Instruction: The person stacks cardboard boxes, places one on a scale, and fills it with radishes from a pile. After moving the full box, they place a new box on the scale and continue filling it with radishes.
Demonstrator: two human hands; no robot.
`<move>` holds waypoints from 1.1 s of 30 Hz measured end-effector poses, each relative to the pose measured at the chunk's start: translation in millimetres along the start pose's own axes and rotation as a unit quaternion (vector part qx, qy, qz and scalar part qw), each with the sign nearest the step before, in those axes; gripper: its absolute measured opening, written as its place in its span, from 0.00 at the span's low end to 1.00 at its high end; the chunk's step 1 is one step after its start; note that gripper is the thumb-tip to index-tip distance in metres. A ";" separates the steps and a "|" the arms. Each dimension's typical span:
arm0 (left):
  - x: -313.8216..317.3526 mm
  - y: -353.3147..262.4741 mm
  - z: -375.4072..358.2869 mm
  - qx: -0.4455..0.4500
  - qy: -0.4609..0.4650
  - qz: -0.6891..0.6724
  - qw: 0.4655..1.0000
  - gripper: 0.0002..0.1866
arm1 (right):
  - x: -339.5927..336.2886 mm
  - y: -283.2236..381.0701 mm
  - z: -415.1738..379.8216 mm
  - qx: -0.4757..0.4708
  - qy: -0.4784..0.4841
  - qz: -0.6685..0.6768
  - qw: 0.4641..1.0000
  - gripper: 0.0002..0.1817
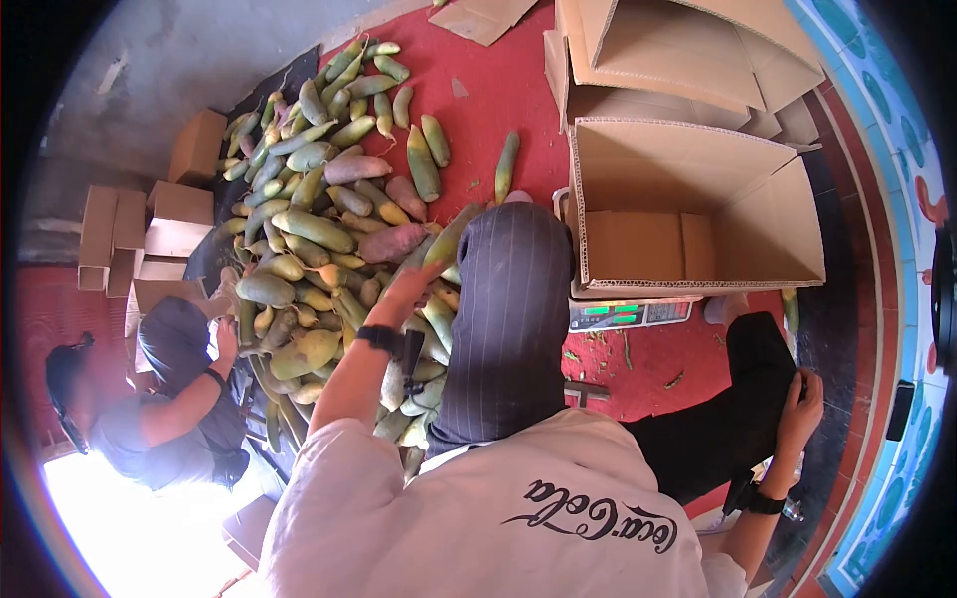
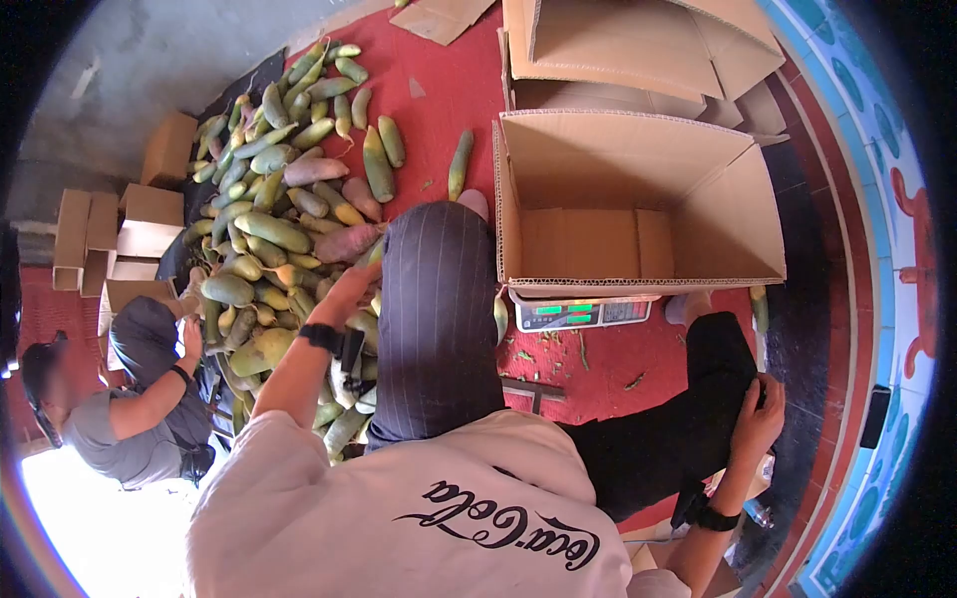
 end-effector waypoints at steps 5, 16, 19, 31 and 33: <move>-8.8 -22.5 -69.6 0.054 -0.004 -0.062 0.997 0.15 | -3.6 0.6 -1.8 -0.013 -0.008 0.012 1.000 0.07; 6.5 -145.4 -211.3 0.299 -0.004 -0.003 0.954 0.21 | -8.4 -2.5 -9.0 -0.005 -0.043 0.026 0.999 0.07; 29.3 -174.0 -225.7 0.337 0.048 -0.003 0.940 0.22 | -9.2 -5.9 -11.6 -0.005 -0.055 0.029 0.998 0.07; 191.0 -235.3 -182.1 0.205 0.300 0.220 0.905 0.22 | -16.2 -13.1 -18.0 0.012 -0.072 0.086 0.994 0.06; 215.9 -239.0 -163.4 0.192 0.300 0.262 0.897 0.22 | -17.0 -11.3 -18.2 0.018 -0.070 0.098 0.993 0.06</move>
Point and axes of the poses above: each hand's wrist, its own z-axis towards the middle knuckle, its own x-axis out of the palm, y = z × x, the point moved 5 cm from there along z, towards the middle knuckle, and after that the axes turned 3 degrees about z, right-handed, at the moved point
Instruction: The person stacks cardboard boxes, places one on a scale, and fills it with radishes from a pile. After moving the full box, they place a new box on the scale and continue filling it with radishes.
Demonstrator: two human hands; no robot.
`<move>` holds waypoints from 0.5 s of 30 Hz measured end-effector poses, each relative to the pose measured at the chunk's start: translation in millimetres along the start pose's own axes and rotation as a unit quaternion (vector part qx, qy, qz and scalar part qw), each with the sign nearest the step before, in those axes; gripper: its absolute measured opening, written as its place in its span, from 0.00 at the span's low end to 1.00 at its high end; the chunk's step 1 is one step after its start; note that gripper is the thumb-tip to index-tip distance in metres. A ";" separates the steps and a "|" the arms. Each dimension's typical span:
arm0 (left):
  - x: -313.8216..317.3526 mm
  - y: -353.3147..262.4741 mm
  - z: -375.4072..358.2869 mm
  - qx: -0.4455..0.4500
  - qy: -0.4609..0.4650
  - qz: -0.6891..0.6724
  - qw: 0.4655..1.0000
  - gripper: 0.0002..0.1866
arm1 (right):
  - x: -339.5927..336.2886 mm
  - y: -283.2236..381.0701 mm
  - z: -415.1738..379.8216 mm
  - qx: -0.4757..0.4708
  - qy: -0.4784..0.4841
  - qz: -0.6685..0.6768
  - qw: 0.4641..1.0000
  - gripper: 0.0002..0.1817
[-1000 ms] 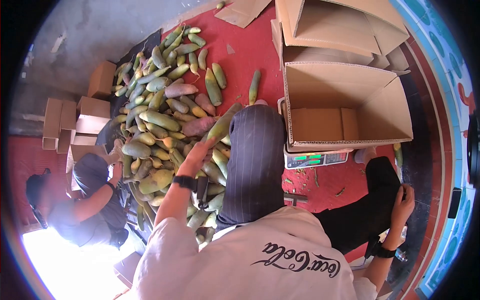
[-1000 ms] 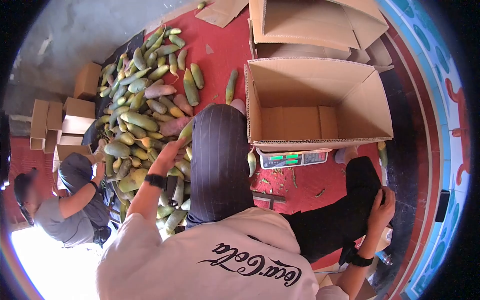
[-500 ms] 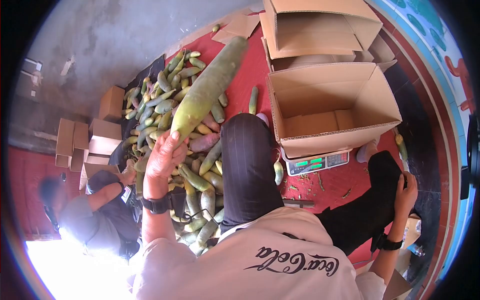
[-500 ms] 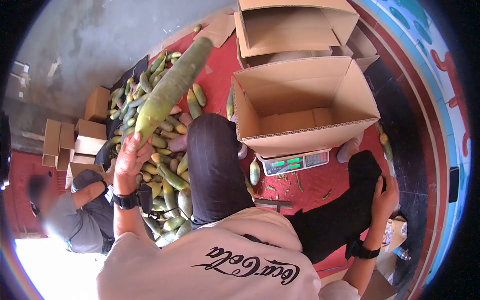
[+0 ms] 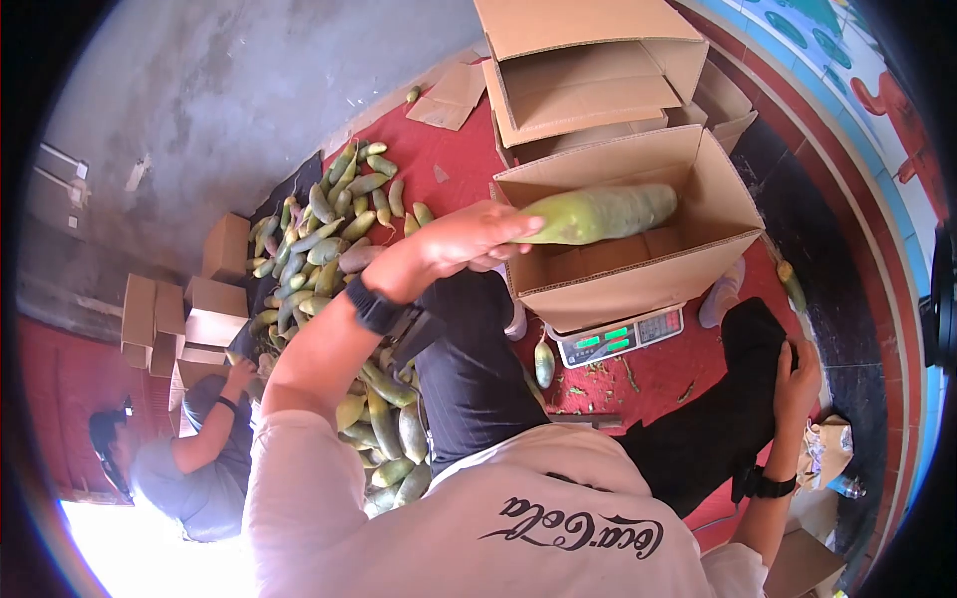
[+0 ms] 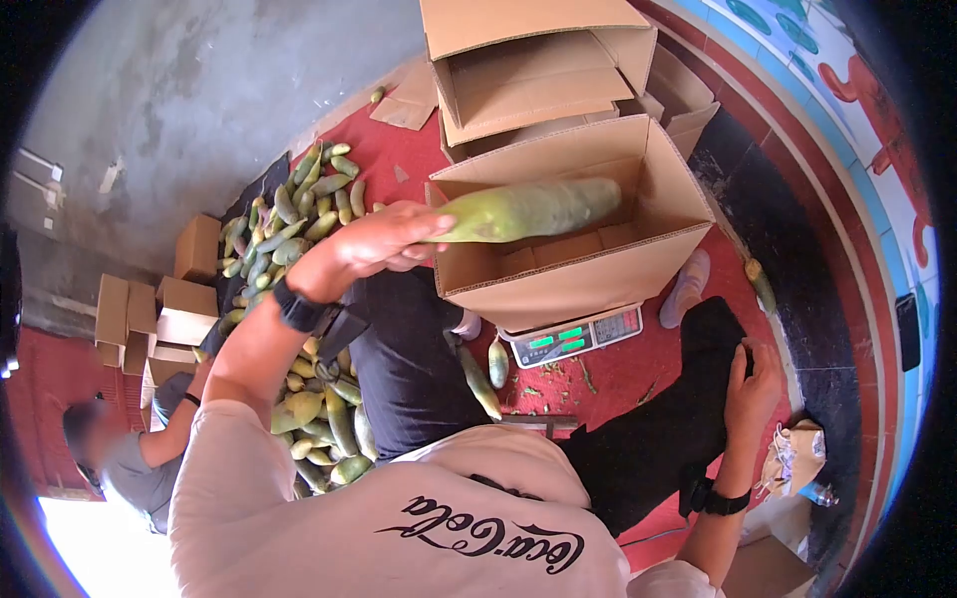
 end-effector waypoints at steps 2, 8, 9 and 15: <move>5.6 -1.3 28.8 -0.024 0.013 0.033 0.999 0.22 | -1.6 2.8 0.6 -0.006 -0.017 0.001 1.000 0.06; 22.1 2.7 105.4 -0.098 0.059 0.131 0.985 0.23 | -2.7 1.3 1.3 -0.003 -0.013 0.014 1.000 0.06; 22.7 3.8 116.2 -0.111 0.051 0.163 0.979 0.23 | -3.3 0.6 1.5 -0.002 -0.013 0.015 1.000 0.06; 25.3 -10.1 160.5 -0.125 0.037 0.268 0.955 0.24 | -6.2 0.6 3.6 0.028 0.007 0.029 0.999 0.07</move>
Point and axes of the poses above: each hand's wrist, its own z-axis towards the middle knuckle, its own x-axis out of the palm, y = z × x, the point moved 5 cm from there along z, towards the middle knuckle, and after that the axes turned 3 degrees about z, right-handed, at the moved point
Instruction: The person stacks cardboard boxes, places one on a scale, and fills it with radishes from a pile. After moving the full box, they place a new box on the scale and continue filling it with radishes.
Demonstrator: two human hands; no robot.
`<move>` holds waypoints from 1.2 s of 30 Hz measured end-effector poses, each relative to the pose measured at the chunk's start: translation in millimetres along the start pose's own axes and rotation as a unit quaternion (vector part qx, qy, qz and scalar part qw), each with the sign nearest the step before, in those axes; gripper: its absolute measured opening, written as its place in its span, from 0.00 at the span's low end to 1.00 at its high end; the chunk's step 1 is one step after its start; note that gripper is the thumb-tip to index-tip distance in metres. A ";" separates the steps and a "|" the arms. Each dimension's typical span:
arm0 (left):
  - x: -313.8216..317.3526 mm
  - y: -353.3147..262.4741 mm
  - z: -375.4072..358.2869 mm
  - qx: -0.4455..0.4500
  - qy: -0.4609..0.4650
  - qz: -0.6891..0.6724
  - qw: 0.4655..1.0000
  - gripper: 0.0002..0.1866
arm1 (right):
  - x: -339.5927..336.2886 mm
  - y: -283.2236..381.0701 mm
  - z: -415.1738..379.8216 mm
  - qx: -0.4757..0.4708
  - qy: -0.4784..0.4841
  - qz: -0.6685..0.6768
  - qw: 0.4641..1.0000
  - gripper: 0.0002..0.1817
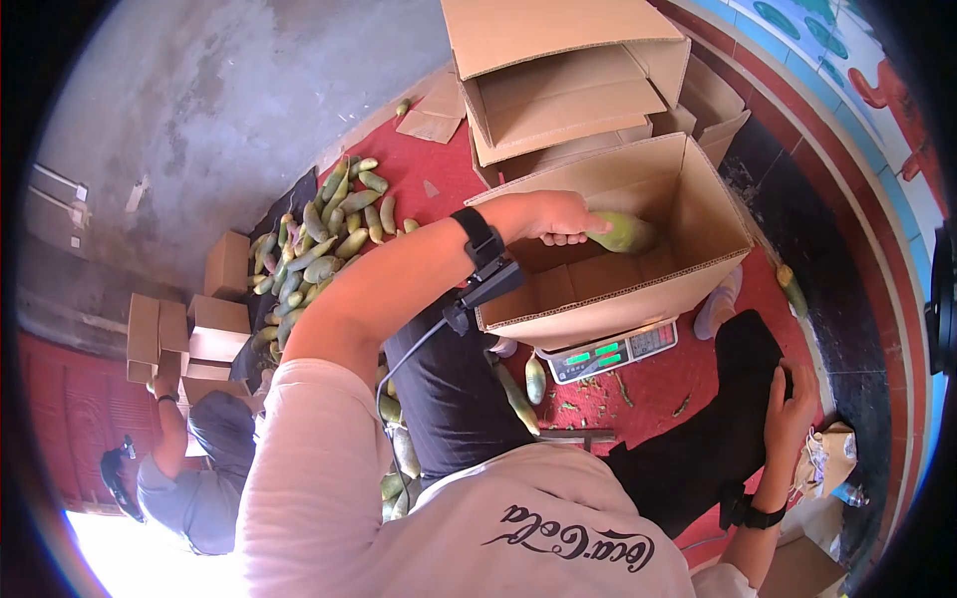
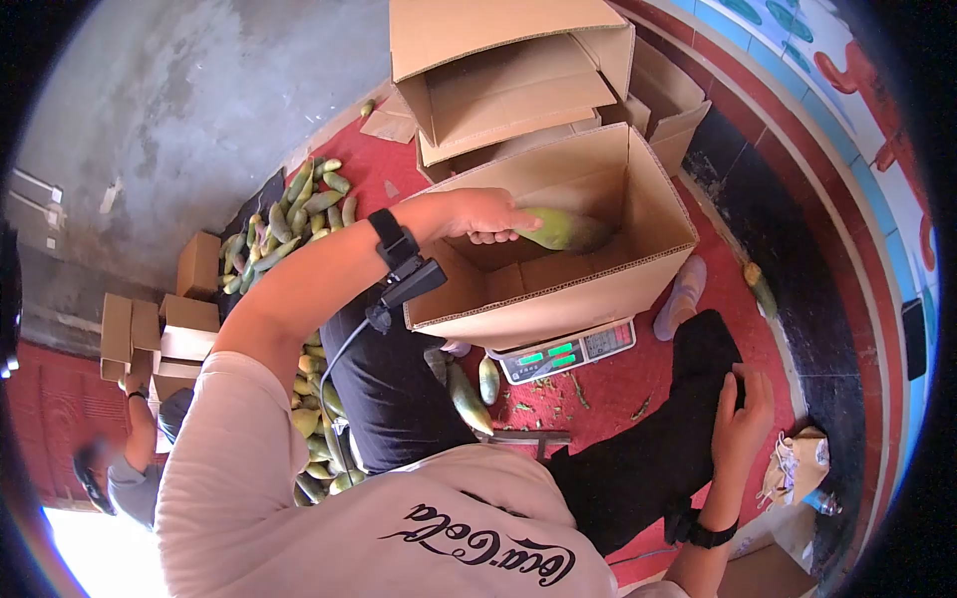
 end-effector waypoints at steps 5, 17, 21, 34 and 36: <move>9.8 19.3 39.2 0.018 0.029 0.063 0.997 0.25 | 1.5 -0.9 2.5 0.012 0.002 0.010 1.000 0.07; 23.2 53.9 15.2 -0.064 0.030 0.105 0.992 0.17 | 3.1 7.0 3.3 -0.019 -0.002 0.000 1.000 0.06; 2.3 34.9 -20.1 0.068 0.007 -0.002 0.998 0.20 | 5.4 7.6 2.1 -0.027 -0.003 -0.005 1.000 0.06; -47.7 222.6 -205.8 0.053 -0.393 -0.265 0.879 0.14 | 12.4 -6.3 -0.7 -0.020 0.019 -0.060 0.998 0.08; -22.8 290.2 -200.2 -0.061 -0.367 -0.276 0.886 0.14 | 15.2 -10.2 0.2 -0.021 0.026 -0.068 0.997 0.08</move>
Point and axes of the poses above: each hand's wrist, its own z-axis towards the middle knuckle, its own x-axis out of the palm, y = z × x, the point moved 5 cm from there along z, towards the middle knuckle, and after that the axes turned 3 degrees about z, right-handed, at the moved point
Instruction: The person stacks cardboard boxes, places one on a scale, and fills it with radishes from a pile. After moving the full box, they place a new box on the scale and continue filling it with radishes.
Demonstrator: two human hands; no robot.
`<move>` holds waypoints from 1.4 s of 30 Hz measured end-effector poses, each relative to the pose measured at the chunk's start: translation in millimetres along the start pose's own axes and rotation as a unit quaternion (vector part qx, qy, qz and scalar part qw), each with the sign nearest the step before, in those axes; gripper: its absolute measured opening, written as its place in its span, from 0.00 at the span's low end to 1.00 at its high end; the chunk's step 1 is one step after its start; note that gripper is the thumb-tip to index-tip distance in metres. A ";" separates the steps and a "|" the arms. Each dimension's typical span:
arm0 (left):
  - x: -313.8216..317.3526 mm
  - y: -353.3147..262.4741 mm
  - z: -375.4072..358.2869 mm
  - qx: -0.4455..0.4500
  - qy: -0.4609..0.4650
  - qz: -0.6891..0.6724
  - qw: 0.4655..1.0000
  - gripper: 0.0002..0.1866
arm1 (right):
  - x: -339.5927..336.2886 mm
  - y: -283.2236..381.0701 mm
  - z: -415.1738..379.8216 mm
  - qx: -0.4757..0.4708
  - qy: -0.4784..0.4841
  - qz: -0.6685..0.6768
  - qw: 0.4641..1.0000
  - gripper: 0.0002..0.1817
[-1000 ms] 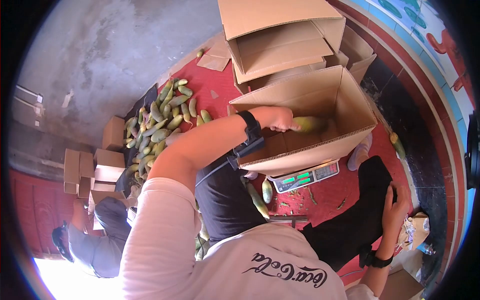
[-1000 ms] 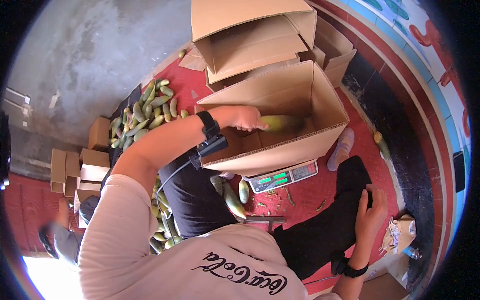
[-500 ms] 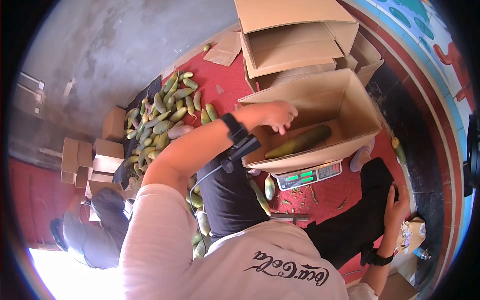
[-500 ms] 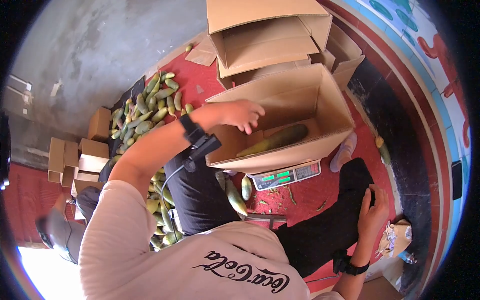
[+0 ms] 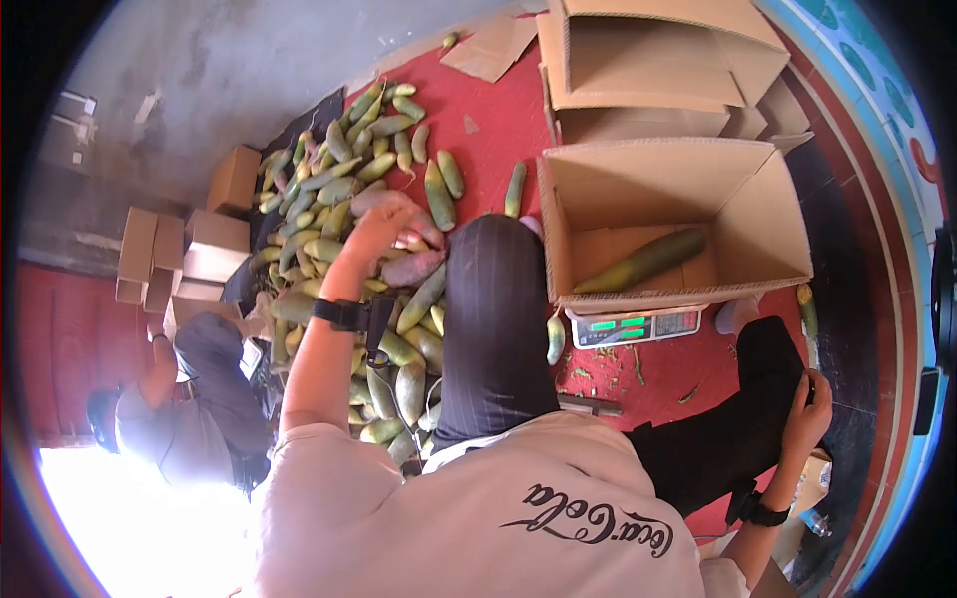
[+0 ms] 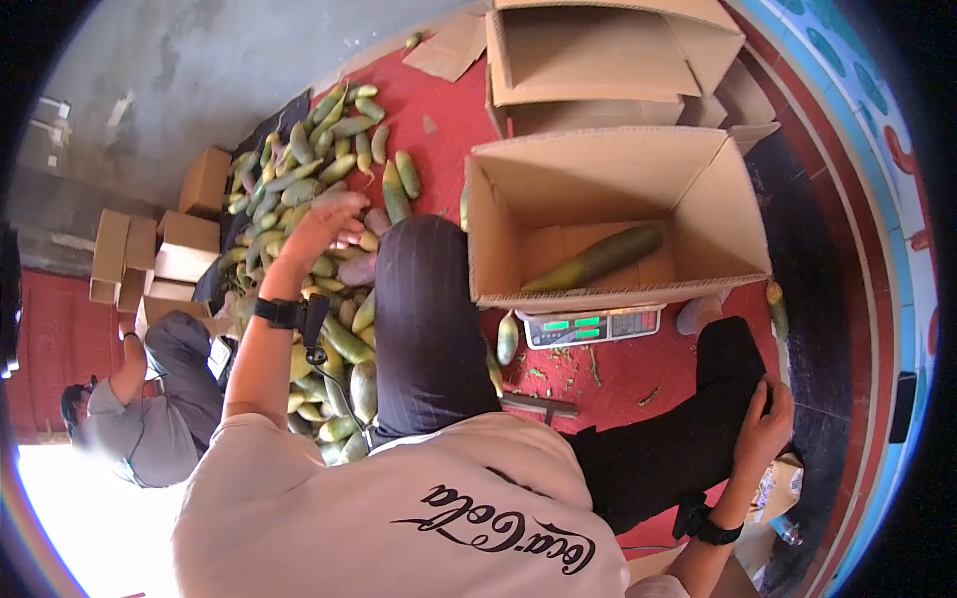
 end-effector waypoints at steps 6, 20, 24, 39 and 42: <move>1.6 226.2 36.7 0.141 0.067 0.420 0.894 0.10 | 0.7 -0.8 1.7 -0.002 0.000 -0.026 1.000 0.09; 28.8 334.5 30.2 -0.200 -0.109 0.308 0.924 0.28 | 6.4 5.4 8.0 -0.013 0.025 -0.079 0.996 0.08; 40.9 318.3 24.5 -0.259 -0.107 0.347 0.895 0.32 | 9.2 7.3 11.0 -0.003 0.033 -0.090 0.995 0.08; 59.1 312.9 5.6 -0.331 -0.102 0.293 0.891 0.41 | 9.1 14.7 11.6 -0.016 0.046 -0.115 0.992 0.07; 61.9 313.7 3.1 -0.301 -0.061 0.295 0.905 0.33 | 10.6 14.5 10.2 -0.022 0.042 -0.087 0.995 0.07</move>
Point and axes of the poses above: each hand's wrist, its own z-axis towards the middle knuckle, its own x-axis out of the palm, y = z × x, the point moved 5 cm from there along z, towards the middle knuckle, and after that the axes turned 3 degrees about z, right-handed, at the moved point
